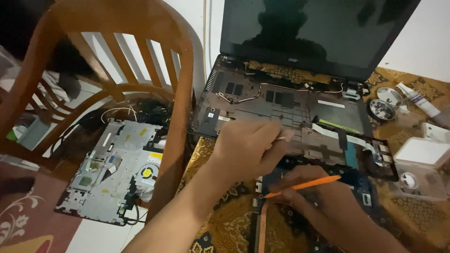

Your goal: Repairing a laptop by manipulating the motherboard and internal components with a small tool on a workbench.

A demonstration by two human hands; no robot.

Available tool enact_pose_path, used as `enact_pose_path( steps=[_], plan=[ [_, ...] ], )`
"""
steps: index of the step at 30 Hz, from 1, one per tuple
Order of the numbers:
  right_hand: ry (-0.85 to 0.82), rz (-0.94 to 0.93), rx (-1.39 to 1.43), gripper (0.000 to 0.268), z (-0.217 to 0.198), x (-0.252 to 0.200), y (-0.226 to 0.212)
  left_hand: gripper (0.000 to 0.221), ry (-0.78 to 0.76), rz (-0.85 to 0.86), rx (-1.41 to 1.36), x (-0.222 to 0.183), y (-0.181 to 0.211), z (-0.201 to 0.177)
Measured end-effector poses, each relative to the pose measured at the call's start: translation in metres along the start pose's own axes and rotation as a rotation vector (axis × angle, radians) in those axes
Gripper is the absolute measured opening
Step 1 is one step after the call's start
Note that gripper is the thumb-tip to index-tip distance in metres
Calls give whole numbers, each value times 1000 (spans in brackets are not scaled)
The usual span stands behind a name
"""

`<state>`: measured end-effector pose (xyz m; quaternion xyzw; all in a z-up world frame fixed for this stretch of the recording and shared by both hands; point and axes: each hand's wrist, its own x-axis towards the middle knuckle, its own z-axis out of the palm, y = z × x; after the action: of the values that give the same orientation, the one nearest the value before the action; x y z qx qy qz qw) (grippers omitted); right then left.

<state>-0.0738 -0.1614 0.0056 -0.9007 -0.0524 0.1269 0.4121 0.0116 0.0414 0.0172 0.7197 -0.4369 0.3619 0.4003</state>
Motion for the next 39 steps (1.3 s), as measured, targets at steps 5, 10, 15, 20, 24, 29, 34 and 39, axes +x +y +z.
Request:
enact_pose_path(
  steps=[5, 10, 15, 20, 24, 29, 34, 39],
  plan=[
    [-103, -71, -112, 27, 5, 2, 2, 37, 41, 3, 25, 0, -2, 1],
    [-207, -26, -169, 26, 1, 8, -13, 38, 63, -14, 38, 0, -3, -1],
    [-326, 205, -308, 29, -5, 11, -41, 40, 70, -31, 52, -3, -6, 0],
    [38, 183, -284, 45, -23, -6, -2, 36, 54, -17, 67, -4, -6, 0],
    [103, 223, -299, 46, -47, -19, 32, 27, -7, -15, 70, -6, -11, 2],
    [-121, 227, -736, 64, -60, -23, 50, 35, -66, -34, 11, -2, -10, 2],
    [-178, -332, -854, 50, -38, -23, 87, 38, -120, -85, -33, 1, -6, 0],
    [-178, -406, -900, 53, -35, -24, 72, 37, -112, -85, -30, 2, -7, 3]
  ],
)
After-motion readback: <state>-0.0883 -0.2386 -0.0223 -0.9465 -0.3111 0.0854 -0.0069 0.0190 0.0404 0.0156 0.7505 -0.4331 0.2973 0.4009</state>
